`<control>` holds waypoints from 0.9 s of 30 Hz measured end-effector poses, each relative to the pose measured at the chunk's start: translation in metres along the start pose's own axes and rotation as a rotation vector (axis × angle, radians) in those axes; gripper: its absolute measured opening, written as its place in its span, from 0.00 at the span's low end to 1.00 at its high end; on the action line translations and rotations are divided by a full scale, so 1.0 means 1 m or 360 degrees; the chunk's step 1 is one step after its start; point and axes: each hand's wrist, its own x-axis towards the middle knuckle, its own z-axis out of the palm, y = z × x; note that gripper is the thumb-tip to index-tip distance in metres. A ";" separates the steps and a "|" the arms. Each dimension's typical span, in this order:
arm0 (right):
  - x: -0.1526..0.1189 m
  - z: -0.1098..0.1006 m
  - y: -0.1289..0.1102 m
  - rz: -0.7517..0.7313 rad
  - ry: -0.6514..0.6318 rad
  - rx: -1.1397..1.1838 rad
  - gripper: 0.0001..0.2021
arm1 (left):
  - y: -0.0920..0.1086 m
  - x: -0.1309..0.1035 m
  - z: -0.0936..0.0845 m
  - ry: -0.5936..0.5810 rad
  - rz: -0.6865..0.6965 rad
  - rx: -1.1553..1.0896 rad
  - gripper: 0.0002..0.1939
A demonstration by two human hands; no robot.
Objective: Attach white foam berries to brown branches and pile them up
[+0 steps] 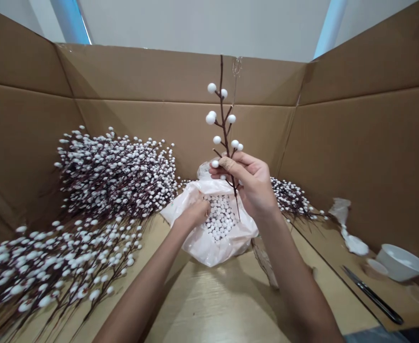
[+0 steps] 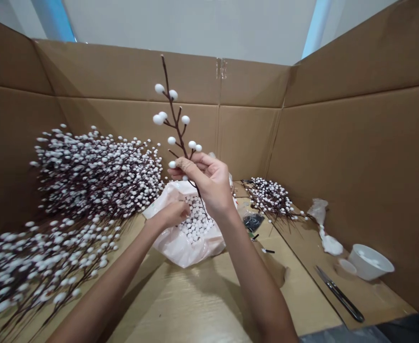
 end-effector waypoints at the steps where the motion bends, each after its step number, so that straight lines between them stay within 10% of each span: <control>1: 0.000 0.000 0.000 0.0007 -0.0009 0.0006 0.04 | 0.000 0.000 0.002 -0.0011 -0.0025 0.0059 0.11; 17: -0.002 -0.001 -0.002 0.0037 -0.0126 0.0137 0.03 | 0.007 -0.001 0.004 0.0122 -0.0079 0.0238 0.11; 22: 0.000 -0.002 -0.002 0.0036 -0.0105 0.0082 0.03 | 0.010 -0.013 -0.030 0.0250 0.0134 -0.0153 0.06; 27: -0.001 0.000 -0.002 0.0084 -0.0119 0.0074 0.02 | 0.014 -0.041 -0.067 0.0528 0.0435 -0.1484 0.10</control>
